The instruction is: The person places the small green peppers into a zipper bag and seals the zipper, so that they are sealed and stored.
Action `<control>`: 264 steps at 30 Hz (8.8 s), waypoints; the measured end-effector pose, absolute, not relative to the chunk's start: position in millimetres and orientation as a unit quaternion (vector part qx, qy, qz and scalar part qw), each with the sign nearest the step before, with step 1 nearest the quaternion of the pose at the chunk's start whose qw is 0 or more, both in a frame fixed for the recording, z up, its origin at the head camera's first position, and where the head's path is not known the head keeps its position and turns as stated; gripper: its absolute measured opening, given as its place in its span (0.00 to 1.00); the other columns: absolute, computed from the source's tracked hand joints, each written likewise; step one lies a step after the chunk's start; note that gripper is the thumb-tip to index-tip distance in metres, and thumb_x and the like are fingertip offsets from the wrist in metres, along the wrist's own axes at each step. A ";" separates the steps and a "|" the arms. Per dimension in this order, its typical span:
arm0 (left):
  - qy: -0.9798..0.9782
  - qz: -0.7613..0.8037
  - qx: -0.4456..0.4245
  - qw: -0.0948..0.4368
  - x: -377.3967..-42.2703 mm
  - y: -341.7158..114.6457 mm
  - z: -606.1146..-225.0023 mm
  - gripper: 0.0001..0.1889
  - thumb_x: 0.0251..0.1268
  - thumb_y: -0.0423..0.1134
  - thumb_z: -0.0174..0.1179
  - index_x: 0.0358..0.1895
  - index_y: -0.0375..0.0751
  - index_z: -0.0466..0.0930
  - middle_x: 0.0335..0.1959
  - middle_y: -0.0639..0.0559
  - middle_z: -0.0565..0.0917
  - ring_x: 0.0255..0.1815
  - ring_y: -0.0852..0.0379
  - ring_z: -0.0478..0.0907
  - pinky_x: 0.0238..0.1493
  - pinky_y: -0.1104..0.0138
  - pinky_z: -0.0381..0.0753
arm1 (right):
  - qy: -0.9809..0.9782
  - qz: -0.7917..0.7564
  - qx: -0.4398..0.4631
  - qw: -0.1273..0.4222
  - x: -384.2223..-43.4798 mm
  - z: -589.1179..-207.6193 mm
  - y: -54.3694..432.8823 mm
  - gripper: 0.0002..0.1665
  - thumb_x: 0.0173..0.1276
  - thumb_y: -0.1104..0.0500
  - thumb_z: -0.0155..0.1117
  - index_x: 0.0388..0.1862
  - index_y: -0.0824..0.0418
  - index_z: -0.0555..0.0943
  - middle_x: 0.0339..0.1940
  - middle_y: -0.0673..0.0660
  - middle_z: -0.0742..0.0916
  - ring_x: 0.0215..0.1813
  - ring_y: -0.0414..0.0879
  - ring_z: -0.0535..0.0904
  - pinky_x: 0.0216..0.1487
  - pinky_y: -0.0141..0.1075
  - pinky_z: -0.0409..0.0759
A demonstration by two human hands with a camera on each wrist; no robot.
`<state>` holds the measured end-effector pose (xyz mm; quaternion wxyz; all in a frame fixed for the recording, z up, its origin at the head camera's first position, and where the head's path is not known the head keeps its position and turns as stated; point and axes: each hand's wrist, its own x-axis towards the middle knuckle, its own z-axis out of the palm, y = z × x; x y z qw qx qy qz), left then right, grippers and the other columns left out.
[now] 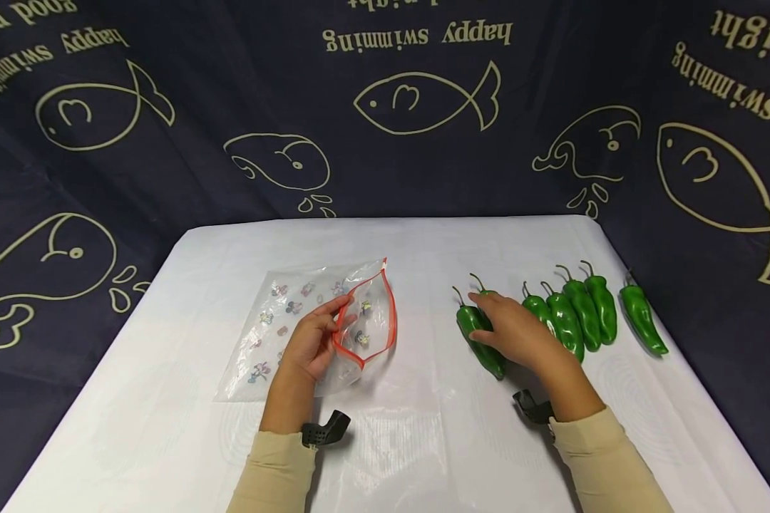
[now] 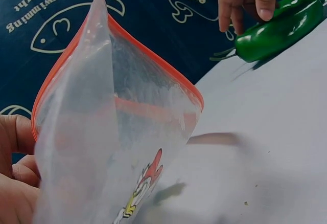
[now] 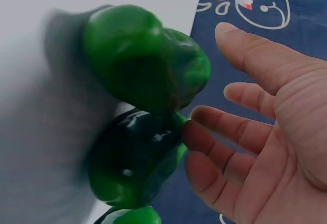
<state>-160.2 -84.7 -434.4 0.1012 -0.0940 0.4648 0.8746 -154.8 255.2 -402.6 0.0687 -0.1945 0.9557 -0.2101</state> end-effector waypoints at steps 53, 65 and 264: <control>0.466 0.874 -0.091 0.107 -161.2 -86.1 -436.8 0.33 0.52 0.18 0.39 0.66 0.25 0.71 0.68 0.39 0.71 0.34 0.60 0.84 0.19 0.79 0.75 | 0.917 -0.301 -0.257 0.044 -174.7 -394.0 216.4 0.35 0.66 0.58 0.71 0.69 0.61 0.68 0.55 0.58 0.80 0.46 0.48 0.80 0.45 0.44 0.79; 0.469 0.871 -0.096 0.107 -162.6 -85.0 -438.7 0.32 0.52 0.18 0.39 0.65 0.26 0.72 0.66 0.41 0.74 0.35 0.60 0.84 0.20 0.79 0.76 | 0.911 -0.328 -0.251 0.016 -180.8 -387.2 188.3 0.34 0.64 0.58 0.71 0.67 0.60 0.69 0.55 0.57 0.80 0.46 0.49 0.79 0.42 0.43 0.78; 0.540 0.834 -0.091 0.075 -163.2 -72.6 -442.9 0.33 0.50 0.19 0.47 0.66 0.31 0.74 0.59 0.38 0.79 0.35 0.61 0.82 0.24 0.76 0.75 | 0.889 -0.396 -0.229 0.007 -201.8 -400.4 149.5 0.36 0.64 0.60 0.69 0.68 0.60 0.66 0.52 0.61 0.80 0.39 0.51 0.82 0.33 0.40 0.81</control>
